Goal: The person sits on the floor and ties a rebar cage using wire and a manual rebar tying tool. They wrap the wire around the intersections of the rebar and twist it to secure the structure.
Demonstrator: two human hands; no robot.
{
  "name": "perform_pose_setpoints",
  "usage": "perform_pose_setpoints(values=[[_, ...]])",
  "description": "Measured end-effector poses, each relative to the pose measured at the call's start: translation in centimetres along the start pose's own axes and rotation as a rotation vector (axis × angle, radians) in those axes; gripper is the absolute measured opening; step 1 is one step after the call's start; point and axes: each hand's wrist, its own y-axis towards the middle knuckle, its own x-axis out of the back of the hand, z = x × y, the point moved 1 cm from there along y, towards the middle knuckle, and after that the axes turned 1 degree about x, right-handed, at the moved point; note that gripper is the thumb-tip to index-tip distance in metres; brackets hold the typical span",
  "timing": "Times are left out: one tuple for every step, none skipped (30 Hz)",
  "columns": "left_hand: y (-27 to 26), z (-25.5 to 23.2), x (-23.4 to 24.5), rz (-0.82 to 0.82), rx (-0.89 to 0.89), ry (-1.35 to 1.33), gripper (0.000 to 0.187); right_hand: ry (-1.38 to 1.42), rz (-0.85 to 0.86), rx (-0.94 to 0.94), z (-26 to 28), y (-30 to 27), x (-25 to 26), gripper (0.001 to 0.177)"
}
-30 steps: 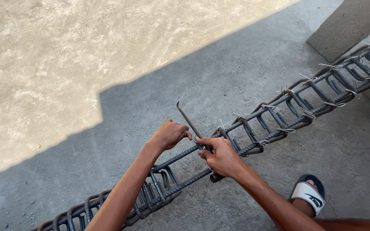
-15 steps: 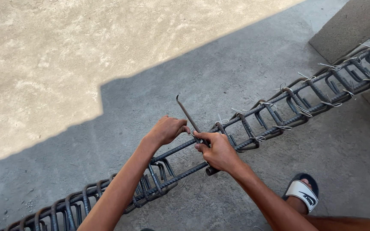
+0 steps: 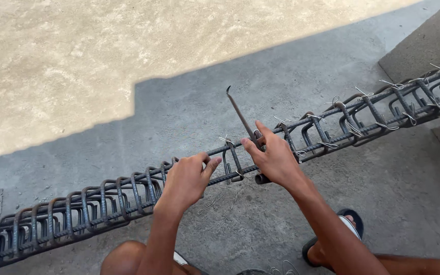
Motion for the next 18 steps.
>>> perform_pose_setpoints(values=[[-1.6,-1.5,0.0,0.19,0.084,-0.073,0.057,0.037,-0.006,-0.032,-0.6,-0.4,1.0,0.064],[-1.2,-1.5,-2.4,0.178,0.077,-0.072,0.057,0.036,-0.016,-0.022,-1.8,-0.9,1.4,0.064],[-0.8,-1.4,-4.9,0.255,0.07,-0.034,0.055,0.223,0.039,0.014,-2.9,-1.5,1.7,0.068],[-0.9,-1.2,-7.8,0.34,0.076,-0.001,0.053,0.407,0.109,0.045,-4.3,-2.4,1.7,0.071],[-0.7,-1.4,-9.2,0.336,0.081,-0.005,0.053,0.404,0.115,0.048,-4.7,-3.7,1.9,0.071],[-0.4,-1.5,-10.4,0.272,0.089,-0.011,0.056,0.501,0.181,0.048,-5.1,-4.9,1.9,0.08],[-0.1,-1.5,-11.6,0.207,0.096,-0.016,0.059,0.598,0.248,0.048,-5.6,-6.1,1.9,0.09],[-0.4,-1.4,-11.8,0.221,0.095,-0.016,0.059,0.602,0.247,0.034,-6.4,-6.4,1.7,0.09],[-0.8,-1.3,-12.0,0.221,0.099,-0.021,0.059,0.582,0.282,0.031,-7.2,-6.6,1.5,0.098],[-0.5,-1.3,-12.0,0.213,0.097,-0.023,0.058,0.561,0.311,0.035,-7.9,-6.4,1.3,0.106],[-1.1,-1.6,-12.3,0.22,0.09,-0.021,0.058,0.563,0.304,0.029,-7.9,-7.1,1.4,0.106],[-1.6,-1.7,-12.3,0.192,0.095,-0.057,0.056,0.522,0.299,0.05,-7.6,-7.3,1.4,0.107],[-2.0,-1.8,-12.2,0.165,0.1,-0.092,0.054,0.48,0.294,0.07,-7.2,-7.4,1.3,0.108],[-2.3,-2.0,-12.1,0.171,0.112,-0.093,0.054,0.483,0.306,0.064,-7.3,-7.6,1.0,0.108],[-2.6,-2.2,-11.8,0.071,0.093,-0.165,0.054,0.478,0.29,0.059,-7.4,-7.7,0.8,0.104],[-2.0,-2.6,-11.2,-0.036,0.058,-0.232,0.053,0.474,0.257,0.061,-7.4,-7.4,0.8,0.1],[-2.0,-2.8,-11.0,-0.035,0.053,-0.227,0.053,0.478,0.252,0.062,-7.6,-7.2,0.5,0.1],[-2.1,-3.1,-10.8,-0.121,0.059,-0.281,0.049,0.456,0.248,0.061,-7.9,-7.1,0.4,0.097]])
